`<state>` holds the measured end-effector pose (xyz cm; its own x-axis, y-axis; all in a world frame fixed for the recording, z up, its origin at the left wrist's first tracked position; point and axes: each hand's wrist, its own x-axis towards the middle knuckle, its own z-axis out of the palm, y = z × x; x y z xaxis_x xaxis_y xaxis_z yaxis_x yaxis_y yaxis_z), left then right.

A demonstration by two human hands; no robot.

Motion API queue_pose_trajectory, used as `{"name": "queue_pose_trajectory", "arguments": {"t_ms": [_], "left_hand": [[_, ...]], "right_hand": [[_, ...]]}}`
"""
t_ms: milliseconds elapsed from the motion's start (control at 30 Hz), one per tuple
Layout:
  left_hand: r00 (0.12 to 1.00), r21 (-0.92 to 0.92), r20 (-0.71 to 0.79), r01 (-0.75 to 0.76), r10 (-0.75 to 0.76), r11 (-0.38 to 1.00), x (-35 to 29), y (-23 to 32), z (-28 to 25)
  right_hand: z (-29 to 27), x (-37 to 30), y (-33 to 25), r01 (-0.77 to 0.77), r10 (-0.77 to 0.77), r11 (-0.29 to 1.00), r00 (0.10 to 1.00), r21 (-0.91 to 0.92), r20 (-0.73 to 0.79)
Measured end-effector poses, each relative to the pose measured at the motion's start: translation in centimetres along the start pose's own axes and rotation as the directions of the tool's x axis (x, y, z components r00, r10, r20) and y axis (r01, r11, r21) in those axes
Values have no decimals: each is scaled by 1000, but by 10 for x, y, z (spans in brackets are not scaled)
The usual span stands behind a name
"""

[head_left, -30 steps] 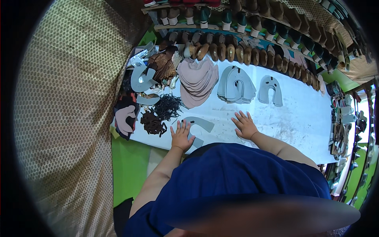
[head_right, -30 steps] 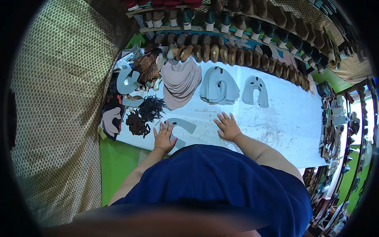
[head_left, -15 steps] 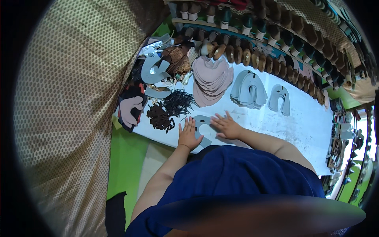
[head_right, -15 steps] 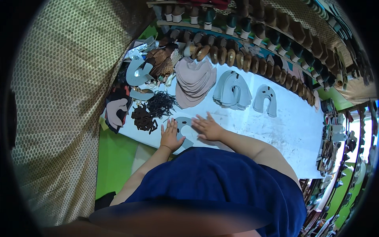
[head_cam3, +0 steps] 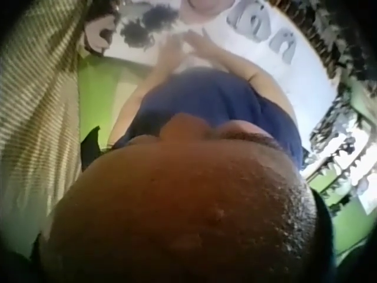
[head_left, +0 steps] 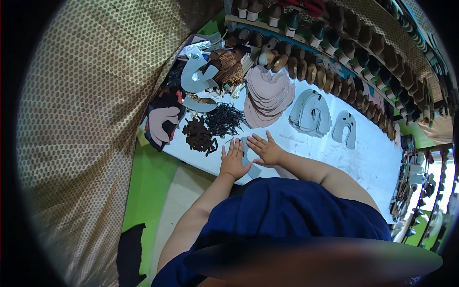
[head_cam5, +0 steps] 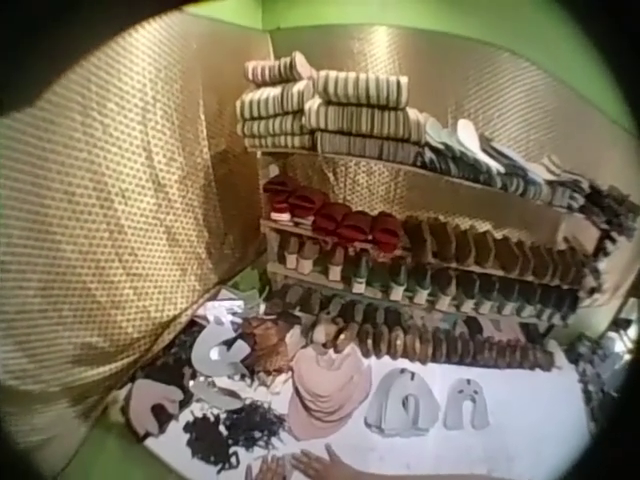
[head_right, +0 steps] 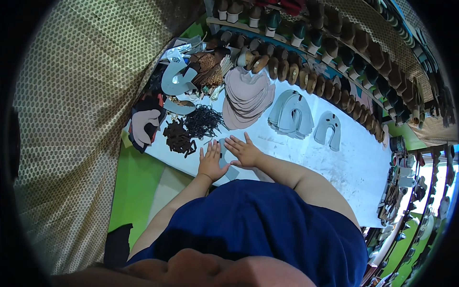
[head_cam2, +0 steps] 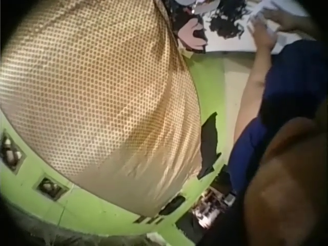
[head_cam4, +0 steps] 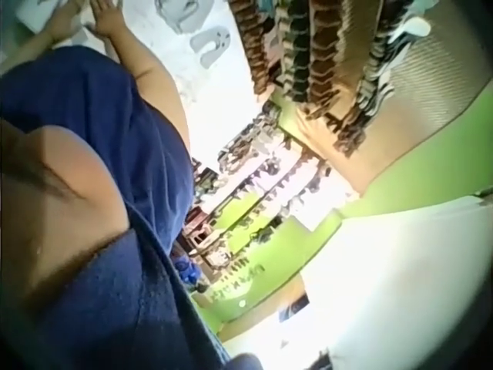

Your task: Manually aligning and preparing shoe upper components on a workbench.

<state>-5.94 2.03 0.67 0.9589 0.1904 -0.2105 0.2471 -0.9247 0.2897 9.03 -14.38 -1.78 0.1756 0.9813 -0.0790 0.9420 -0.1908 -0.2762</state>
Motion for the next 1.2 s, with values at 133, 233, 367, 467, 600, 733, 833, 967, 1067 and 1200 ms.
{"name": "queue_pose_trajectory", "arguments": {"t_ms": [133, 233, 367, 467, 600, 733, 833, 967, 1067, 1200], "left_hand": [[999, -5, 41, 6, -6, 1000, 3, 1, -2], [1000, 8, 29, 7, -7, 1000, 1, 0, 3], [999, 14, 38, 23, -24, 1000, 1, 2, 2], [999, 2, 37, 32, -32, 999, 2, 2, 0], [999, -27, 4, 46, -46, 999, 1, 4, -3], [996, -43, -46, -77, 75, 996, -4, -6, 7], [995, -84, -57, -89, 85, 992, -4, -6, 7], [989, -125, -81, -131, 121, 984, -6, -9, 7], [986, -128, -84, -153, 143, 980, -5, -12, 8], [985, -136, -113, -147, 132, 980, -4, -10, 7]], "right_hand": [[6, -2, 5, -16, 16, 1000, 1000, 20, -4], [7, -3, 4, 11, -10, 999, 1000, 42, -25], [0, -5, 0, -58, 58, 998, 998, 15, 11], [-13, 1, -8, -97, 97, 995, 995, -12, 33], [3, 8, -15, 4, -1, 999, 998, 51, -60], [3, 13, -21, -16, 15, 999, 1000, 32, 15], [6, 14, -21, 29, -33, 996, 999, 86, 38], [5, 16, -25, 83, -90, 993, 992, 86, 89], [8, 15, -24, 117, -131, 985, 985, 124, 116], [17, 11, -20, 187, -188, 974, 982, 128, -9]]}}
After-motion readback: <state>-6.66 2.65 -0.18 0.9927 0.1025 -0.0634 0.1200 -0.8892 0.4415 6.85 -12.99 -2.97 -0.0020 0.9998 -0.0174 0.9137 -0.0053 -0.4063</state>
